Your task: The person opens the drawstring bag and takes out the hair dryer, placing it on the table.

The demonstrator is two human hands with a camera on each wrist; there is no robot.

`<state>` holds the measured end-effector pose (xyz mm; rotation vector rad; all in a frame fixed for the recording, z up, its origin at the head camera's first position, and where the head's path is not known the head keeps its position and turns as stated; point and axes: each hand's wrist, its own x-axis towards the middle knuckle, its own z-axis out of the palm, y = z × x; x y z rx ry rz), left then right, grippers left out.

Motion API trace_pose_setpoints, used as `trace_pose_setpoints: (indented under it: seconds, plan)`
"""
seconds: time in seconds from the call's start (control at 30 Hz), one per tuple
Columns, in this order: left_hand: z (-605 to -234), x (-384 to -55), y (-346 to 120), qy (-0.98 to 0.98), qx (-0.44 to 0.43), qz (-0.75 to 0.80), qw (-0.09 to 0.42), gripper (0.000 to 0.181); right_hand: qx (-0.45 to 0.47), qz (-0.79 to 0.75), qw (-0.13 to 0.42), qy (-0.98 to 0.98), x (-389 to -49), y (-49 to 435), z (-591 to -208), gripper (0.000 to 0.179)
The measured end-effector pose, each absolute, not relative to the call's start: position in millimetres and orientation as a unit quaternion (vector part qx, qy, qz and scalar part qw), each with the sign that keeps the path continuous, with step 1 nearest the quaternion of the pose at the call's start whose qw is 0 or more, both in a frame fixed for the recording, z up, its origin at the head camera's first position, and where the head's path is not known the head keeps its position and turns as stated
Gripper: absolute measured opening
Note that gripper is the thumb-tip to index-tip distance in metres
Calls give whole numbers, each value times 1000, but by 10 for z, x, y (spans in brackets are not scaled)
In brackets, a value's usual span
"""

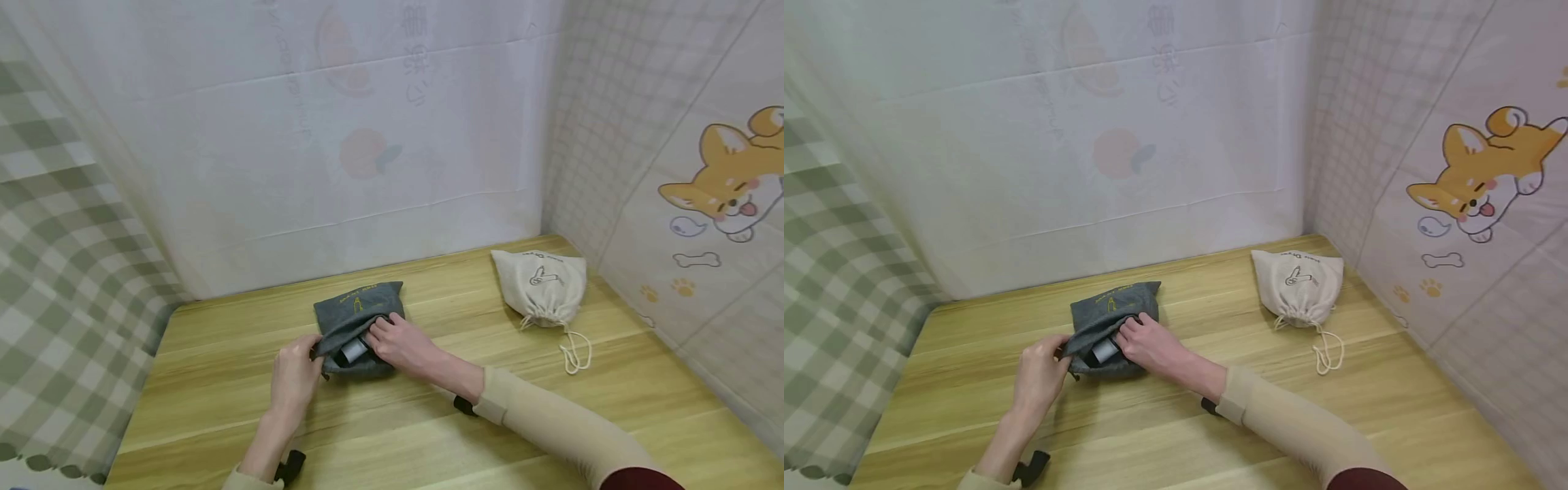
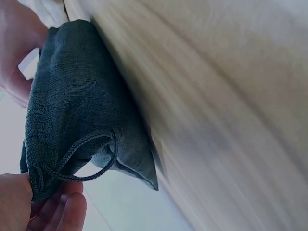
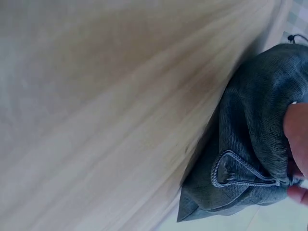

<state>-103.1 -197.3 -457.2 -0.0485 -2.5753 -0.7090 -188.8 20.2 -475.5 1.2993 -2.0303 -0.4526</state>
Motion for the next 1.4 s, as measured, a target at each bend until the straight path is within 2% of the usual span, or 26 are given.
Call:
trace_pose_setpoints:
  seconds: [0.3, 0.63, 0.77, 0.93, 1.17, 1.4]
  plan:
    - [-4637, -998, -1966, -943, -9, -264, 202, 24, 529, -179, 320, -766, -1916, 107, -4749, 9]
    - [-4647, -991, -1994, -947, 14, -266, 177, 21, 553, -154, 345, -742, -2010, 57, -4798, 9]
    - [-4667, -988, -2017, -944, 14, -269, 190, 16, 570, -105, 376, -723, -2053, 74, -4815, 8]
    - [-4692, -1004, -2056, -946, 13, -256, 200, 17, 587, -15, 399, -705, -2089, 122, -4793, 21]
    - [-4652, -1050, -2096, -943, 22, -258, 211, 33, 613, 48, 388, -687, -2011, 228, -4754, 32]
    - [-4602, -1058, -2054, -944, 4, -248, 216, 23, 590, -4, 345, -730, -1967, 291, -4750, 23]
